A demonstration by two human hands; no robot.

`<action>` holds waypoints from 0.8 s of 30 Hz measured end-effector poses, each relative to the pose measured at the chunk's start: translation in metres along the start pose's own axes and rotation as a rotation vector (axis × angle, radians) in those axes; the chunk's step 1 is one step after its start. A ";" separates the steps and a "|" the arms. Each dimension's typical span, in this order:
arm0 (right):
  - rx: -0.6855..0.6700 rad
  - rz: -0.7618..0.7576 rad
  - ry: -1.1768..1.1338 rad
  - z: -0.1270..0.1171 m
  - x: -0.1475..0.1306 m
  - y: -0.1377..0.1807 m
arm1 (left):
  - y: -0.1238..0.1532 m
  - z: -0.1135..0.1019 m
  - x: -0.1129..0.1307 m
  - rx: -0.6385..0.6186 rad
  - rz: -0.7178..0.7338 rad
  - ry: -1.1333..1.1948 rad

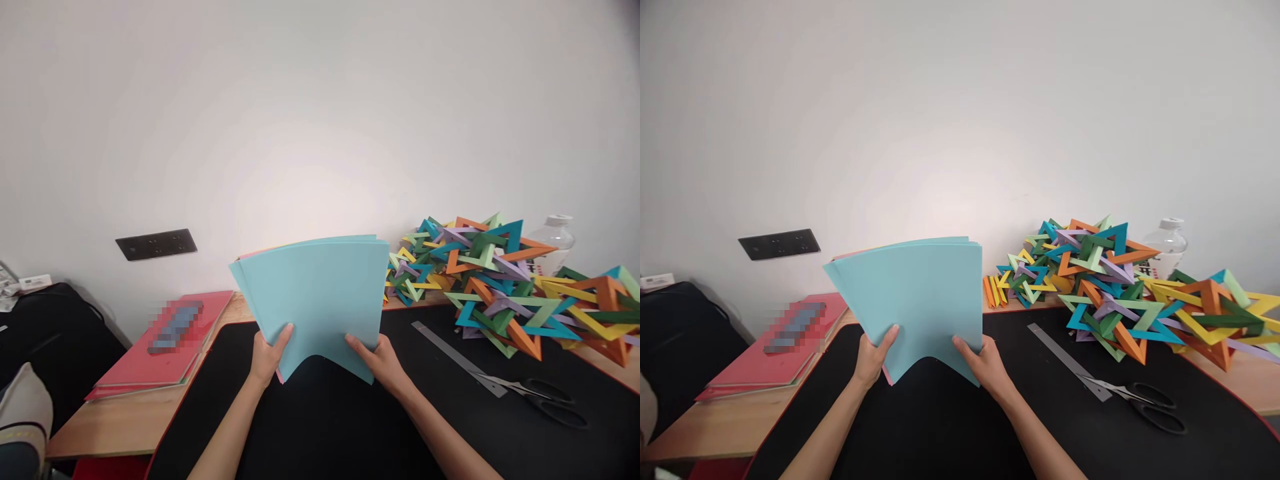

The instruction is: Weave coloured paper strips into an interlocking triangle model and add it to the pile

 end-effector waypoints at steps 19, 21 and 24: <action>-0.086 -0.021 0.032 0.008 0.004 -0.004 | -0.029 -0.017 0.036 -0.156 0.063 0.139; -0.102 -0.020 0.022 0.007 0.002 -0.005 | -0.042 -0.019 0.062 -0.184 0.101 0.189; -0.133 -0.021 0.007 0.004 0.000 -0.005 | -0.058 -0.020 0.112 -0.263 0.232 0.326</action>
Point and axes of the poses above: each hand's wrist, its own y-axis away from the middle knuckle, its own z-axis out of the palm, x = y × z, the point moved 7 cm from there along -y, towards the middle knuckle, and after that the axes turned 5 degrees about -z, right-handed, at the moved point
